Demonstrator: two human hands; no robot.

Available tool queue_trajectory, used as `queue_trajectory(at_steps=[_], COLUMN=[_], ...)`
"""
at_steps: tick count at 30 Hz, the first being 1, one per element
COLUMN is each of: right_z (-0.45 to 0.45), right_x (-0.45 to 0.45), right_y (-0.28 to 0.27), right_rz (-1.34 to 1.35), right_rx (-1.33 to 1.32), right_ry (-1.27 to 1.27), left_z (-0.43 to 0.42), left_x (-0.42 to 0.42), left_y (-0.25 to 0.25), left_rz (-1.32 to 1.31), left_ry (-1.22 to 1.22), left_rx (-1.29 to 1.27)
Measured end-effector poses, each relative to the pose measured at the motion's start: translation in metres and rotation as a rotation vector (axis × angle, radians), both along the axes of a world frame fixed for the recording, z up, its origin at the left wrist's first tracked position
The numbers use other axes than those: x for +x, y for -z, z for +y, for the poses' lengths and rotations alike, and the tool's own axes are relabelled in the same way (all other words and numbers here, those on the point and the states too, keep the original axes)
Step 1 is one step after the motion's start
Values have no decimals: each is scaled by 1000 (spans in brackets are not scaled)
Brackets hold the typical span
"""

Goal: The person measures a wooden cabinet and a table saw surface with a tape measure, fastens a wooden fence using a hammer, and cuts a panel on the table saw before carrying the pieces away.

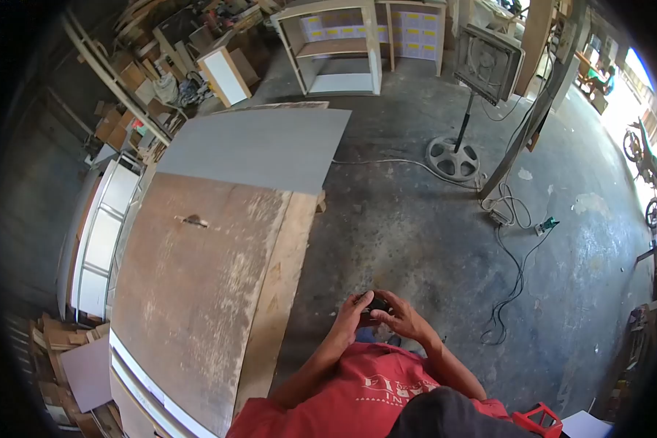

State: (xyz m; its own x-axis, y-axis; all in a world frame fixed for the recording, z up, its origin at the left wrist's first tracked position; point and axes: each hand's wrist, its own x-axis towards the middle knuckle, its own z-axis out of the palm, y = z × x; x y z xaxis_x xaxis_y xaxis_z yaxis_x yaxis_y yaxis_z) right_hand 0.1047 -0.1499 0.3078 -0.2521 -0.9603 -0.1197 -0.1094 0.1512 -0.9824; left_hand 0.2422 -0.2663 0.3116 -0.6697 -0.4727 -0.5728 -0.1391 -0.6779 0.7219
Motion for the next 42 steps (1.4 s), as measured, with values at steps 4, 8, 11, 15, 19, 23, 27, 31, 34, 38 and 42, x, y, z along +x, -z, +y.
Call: queue_trajectory(at_steps=[4, 8, 11, 15, 19, 23, 27, 31, 34, 38, 42], right_z=[-61, -139, -202, -284, -352, -430, -530, -647, -726, -816, -883], right_x=[-85, -187, -258, -335, -414, -506, -614, -727, -791, -887, -1002], right_y=[22, 26, 14, -28, -27, -4, -2, -15, -38, -36, -26], right_rz=[48, -282, -367, -95, 131, 118, 367, 551, 617, 799, 899], right_rx=[25, 63, 113, 177, 95, 106, 76, 40, 30, -78, -10], right_ry=[76, 99, 139, 271, 282, 275, 139, -49, -166, -194, -33], left_z=[-72, -179, -265, -354, -428, -506, -589, -682, -740, -856, -1008], left_x=[-91, -186, -263, -363, -454, -545, -636, -713, -738, -747, -731], left_y=[26, 58, 70, 41, 43, 54, 76, 55, 9, 9, 6], left_rz=[-49, 2, 65, -19, 94, 152, 96, 80, -10, 26, -14], left_ry=[145, 358, 495, 730, 716, 766, 650, 358, 153, -309, -802], left_rx=[93, -87, -281, -273, -239, -278, -348, -256, -343, -460, -563])
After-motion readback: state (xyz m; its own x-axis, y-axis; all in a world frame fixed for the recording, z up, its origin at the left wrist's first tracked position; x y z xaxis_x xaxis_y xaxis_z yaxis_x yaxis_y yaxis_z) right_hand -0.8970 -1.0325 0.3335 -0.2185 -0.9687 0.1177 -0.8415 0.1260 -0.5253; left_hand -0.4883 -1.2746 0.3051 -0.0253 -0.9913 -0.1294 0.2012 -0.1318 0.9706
